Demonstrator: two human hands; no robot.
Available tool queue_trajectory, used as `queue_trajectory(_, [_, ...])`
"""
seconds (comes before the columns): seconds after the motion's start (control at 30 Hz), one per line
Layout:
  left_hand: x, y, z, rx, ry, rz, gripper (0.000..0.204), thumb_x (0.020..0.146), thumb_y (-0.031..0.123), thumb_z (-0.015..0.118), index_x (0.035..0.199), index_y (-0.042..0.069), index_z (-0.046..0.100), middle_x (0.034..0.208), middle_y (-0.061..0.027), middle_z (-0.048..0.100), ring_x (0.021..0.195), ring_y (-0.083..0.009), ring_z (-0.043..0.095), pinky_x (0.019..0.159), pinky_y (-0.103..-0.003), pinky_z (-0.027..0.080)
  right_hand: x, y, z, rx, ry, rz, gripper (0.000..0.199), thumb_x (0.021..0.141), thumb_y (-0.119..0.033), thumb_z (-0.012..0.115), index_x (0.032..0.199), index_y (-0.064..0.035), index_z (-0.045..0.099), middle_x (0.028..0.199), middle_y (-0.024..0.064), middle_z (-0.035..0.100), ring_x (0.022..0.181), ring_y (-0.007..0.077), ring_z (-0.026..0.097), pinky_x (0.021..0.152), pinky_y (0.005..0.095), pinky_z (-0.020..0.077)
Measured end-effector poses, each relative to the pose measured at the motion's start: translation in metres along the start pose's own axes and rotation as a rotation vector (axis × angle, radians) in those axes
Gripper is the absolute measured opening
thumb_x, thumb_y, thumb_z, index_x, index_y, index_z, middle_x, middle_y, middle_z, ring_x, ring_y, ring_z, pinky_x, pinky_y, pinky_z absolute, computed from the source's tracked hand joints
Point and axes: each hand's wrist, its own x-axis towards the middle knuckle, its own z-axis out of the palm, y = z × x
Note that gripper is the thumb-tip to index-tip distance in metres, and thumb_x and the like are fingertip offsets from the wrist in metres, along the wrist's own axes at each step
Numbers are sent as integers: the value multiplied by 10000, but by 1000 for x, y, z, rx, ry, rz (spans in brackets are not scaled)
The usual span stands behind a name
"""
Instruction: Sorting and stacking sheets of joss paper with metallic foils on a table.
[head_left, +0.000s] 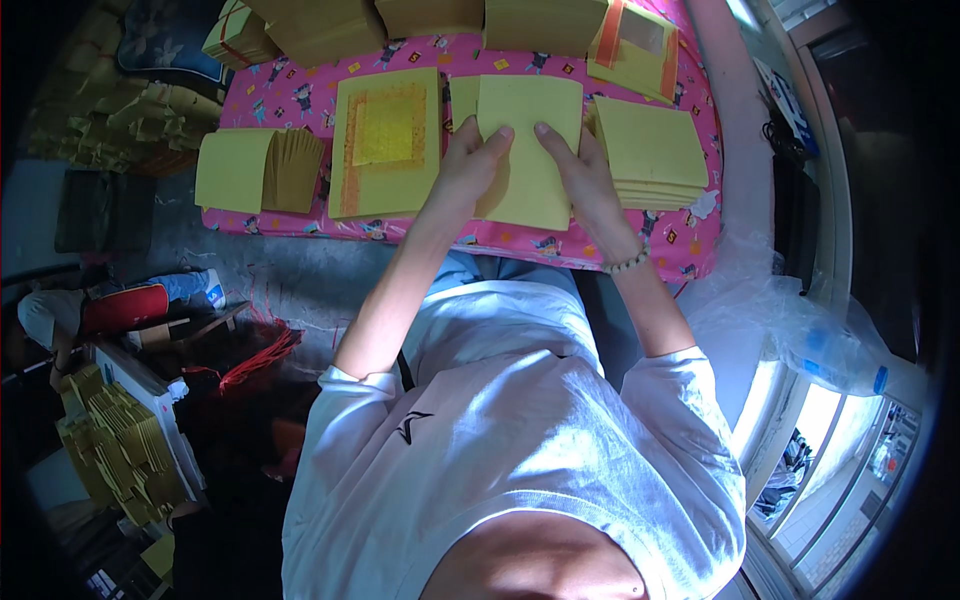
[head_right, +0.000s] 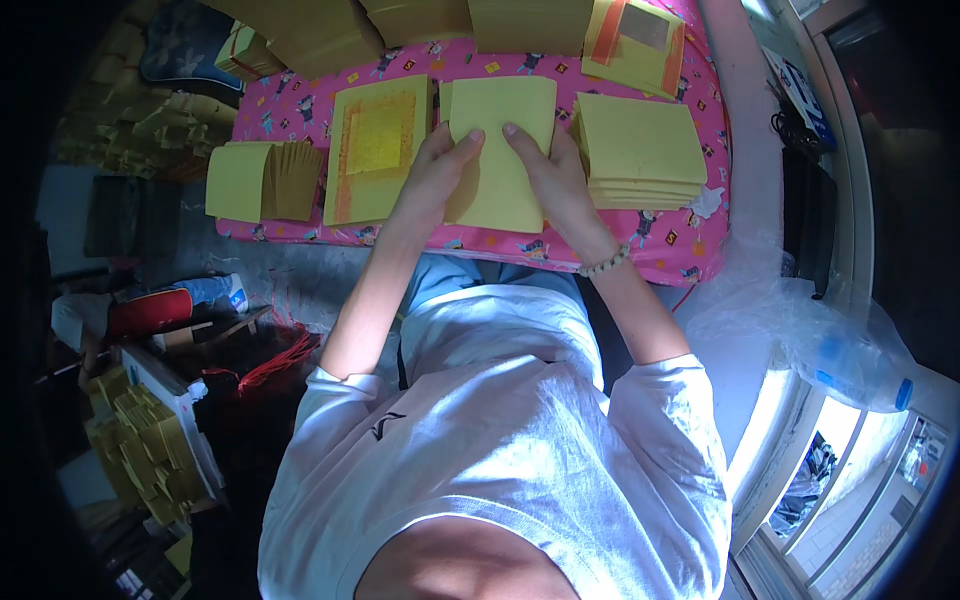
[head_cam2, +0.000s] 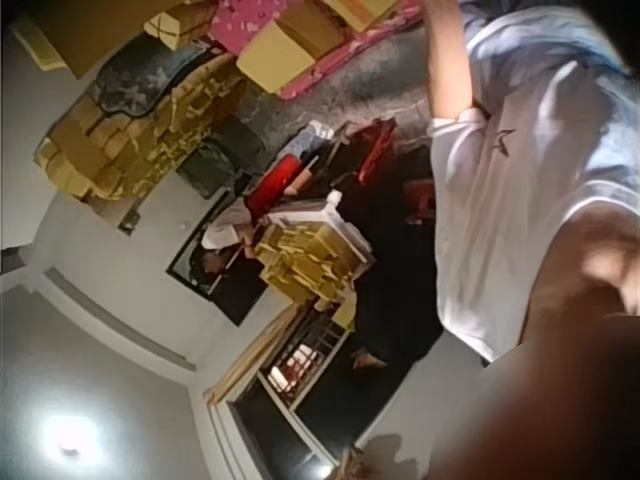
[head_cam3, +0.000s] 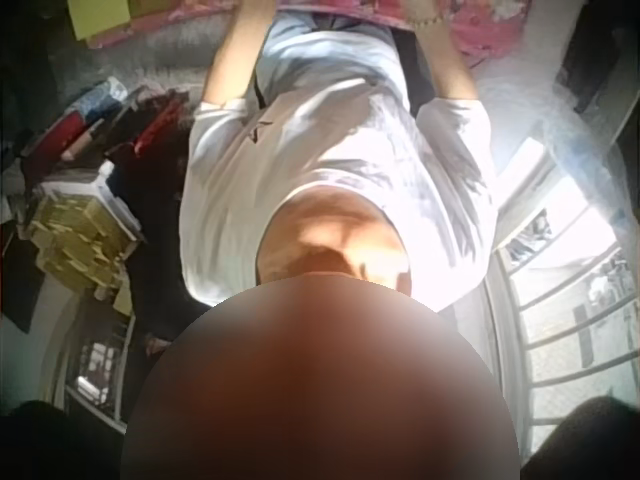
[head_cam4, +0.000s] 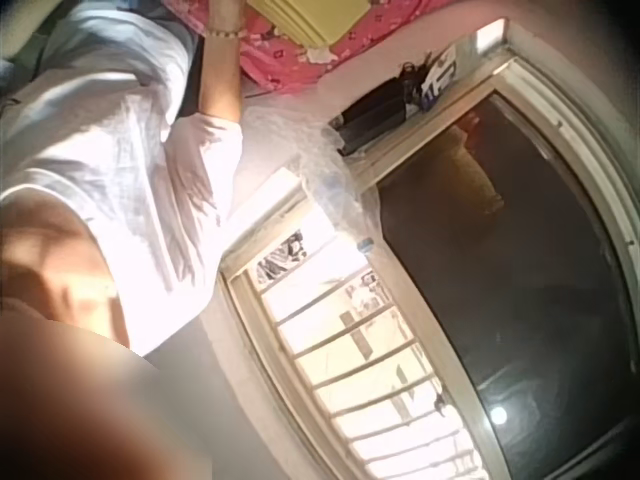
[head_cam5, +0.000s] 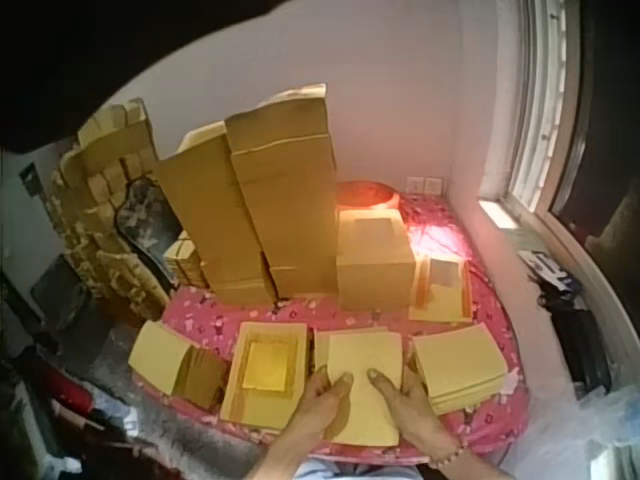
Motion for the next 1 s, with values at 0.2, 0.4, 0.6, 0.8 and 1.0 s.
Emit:
queue_trajectory(0.2, [-20, -5, 8, 79, 10, 339, 264, 935, 117, 510, 1168, 10, 452, 1074, -98, 590, 989, -137, 554, 838, -283, 440, -13, -8, 1, -22, -15, -94, 309, 916, -212, 599, 1125, 14, 570, 993, 81, 652, 853, 93, 610, 734, 242, 503])
queue_trajectory(0.4, [-35, -3, 12, 106, 29, 397, 248, 949, 117, 487, 1167, 11, 435, 1046, -88, 571, 965, -123, 541, 835, -269, 432, -22, -8, -4, -30, -25, -85, 276, 925, -213, 591, 1092, 7, 602, 926, 51, 668, 778, 66, 610, 683, 207, 500])
queue_trajectory(0.6, [-44, 9, 14, 86, -8, 375, 267, 959, 137, 487, 1195, 23, 432, 1074, -85, 562, 1000, -114, 521, 862, -269, 423, -21, -21, -3, 30, -6, -170, 254, 927, -193, 588, 1075, 11, 619, 922, 38, 670, 786, 54, 603, 695, 199, 491])
queue_trajectory(0.8, [-51, 12, 11, 110, -20, 372, 326, 962, 142, 483, 1259, 30, 409, 1123, -82, 560, 1038, -116, 518, 882, -271, 417, -16, -21, -18, -37, -7, -169, 227, 925, -196, 592, 1015, 7, 638, 851, 19, 666, 721, 40, 596, 615, 190, 484])
queue_trajectory(1.0, [-51, 10, 8, 136, -22, 336, 326, 954, 115, 480, 1259, 27, 409, 1111, -79, 567, 1025, -114, 527, 875, -267, 420, -21, -32, -15, 5, 8, -96, 235, 918, -206, 600, 974, 18, 644, 807, 23, 662, 706, 58, 615, 599, 193, 509])
